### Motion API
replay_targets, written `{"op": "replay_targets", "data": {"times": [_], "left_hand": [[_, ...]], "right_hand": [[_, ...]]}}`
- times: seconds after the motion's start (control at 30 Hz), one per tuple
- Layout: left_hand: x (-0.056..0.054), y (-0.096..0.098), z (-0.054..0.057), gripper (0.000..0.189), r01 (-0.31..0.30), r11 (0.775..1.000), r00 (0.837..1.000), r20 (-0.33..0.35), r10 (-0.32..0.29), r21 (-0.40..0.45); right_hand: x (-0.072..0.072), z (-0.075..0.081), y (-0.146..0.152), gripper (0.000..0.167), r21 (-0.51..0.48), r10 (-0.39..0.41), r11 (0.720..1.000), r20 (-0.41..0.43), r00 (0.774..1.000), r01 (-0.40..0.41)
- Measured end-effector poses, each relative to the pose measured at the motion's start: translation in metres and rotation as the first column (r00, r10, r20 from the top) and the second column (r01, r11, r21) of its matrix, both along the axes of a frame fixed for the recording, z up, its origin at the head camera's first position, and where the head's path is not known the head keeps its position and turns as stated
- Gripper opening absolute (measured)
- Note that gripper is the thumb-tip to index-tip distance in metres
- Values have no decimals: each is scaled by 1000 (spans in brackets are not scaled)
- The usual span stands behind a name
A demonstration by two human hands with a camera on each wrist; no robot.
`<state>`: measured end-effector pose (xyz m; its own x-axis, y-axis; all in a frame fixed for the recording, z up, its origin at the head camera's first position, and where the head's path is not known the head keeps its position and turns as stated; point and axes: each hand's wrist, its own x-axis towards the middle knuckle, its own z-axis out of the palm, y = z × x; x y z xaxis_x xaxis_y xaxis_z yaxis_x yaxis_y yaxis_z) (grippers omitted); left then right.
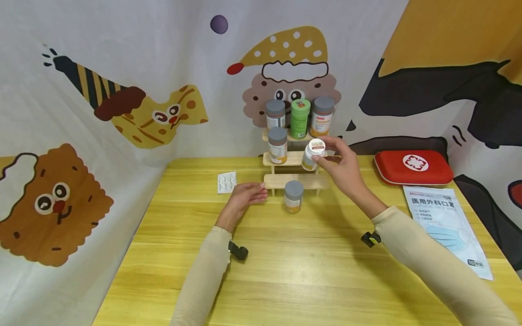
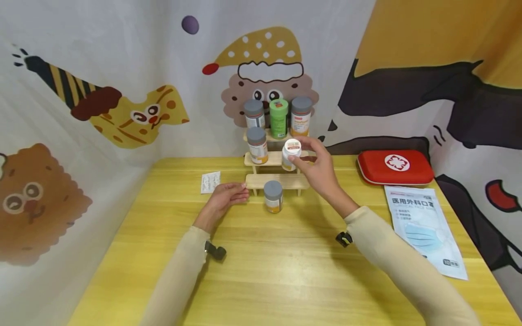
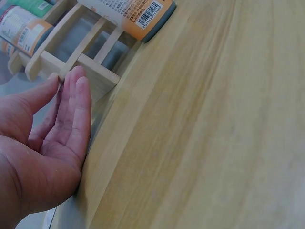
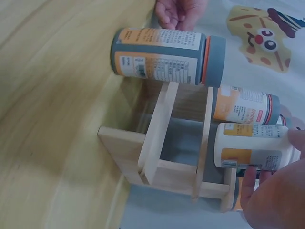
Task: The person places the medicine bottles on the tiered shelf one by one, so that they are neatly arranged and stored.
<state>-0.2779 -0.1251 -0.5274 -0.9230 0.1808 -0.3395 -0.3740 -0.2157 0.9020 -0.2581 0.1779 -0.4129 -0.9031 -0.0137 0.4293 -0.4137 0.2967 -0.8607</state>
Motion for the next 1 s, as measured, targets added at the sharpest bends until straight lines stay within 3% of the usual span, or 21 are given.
{"op": "replay_targets", "data": {"times": [0.33, 0.57, 0.8, 1.0], "left_hand": [[0, -1, -1, 21, 2, 1000, 1000, -14, -2, 5], [-1, -1, -1, 22, 8, 1000, 1000, -13, -7, 10], [0, -1, 0, 25, 10, 1000, 1000, -12, -10, -1], [-1, -1, -2, 24, 15, 1000, 1000, -20, -15, 2]], "right_hand": [[-14, -2, -14, 52, -73, 6, 997, -27, 1000, -8], [-19, 7, -24, 50, -89, -6, 996, 17, 1000, 8], [-37, -3, -26, 51, -90, -27, 995, 37, 999, 30], [-43, -6, -29, 50, -82, -44, 996, 40, 998, 48]]}}
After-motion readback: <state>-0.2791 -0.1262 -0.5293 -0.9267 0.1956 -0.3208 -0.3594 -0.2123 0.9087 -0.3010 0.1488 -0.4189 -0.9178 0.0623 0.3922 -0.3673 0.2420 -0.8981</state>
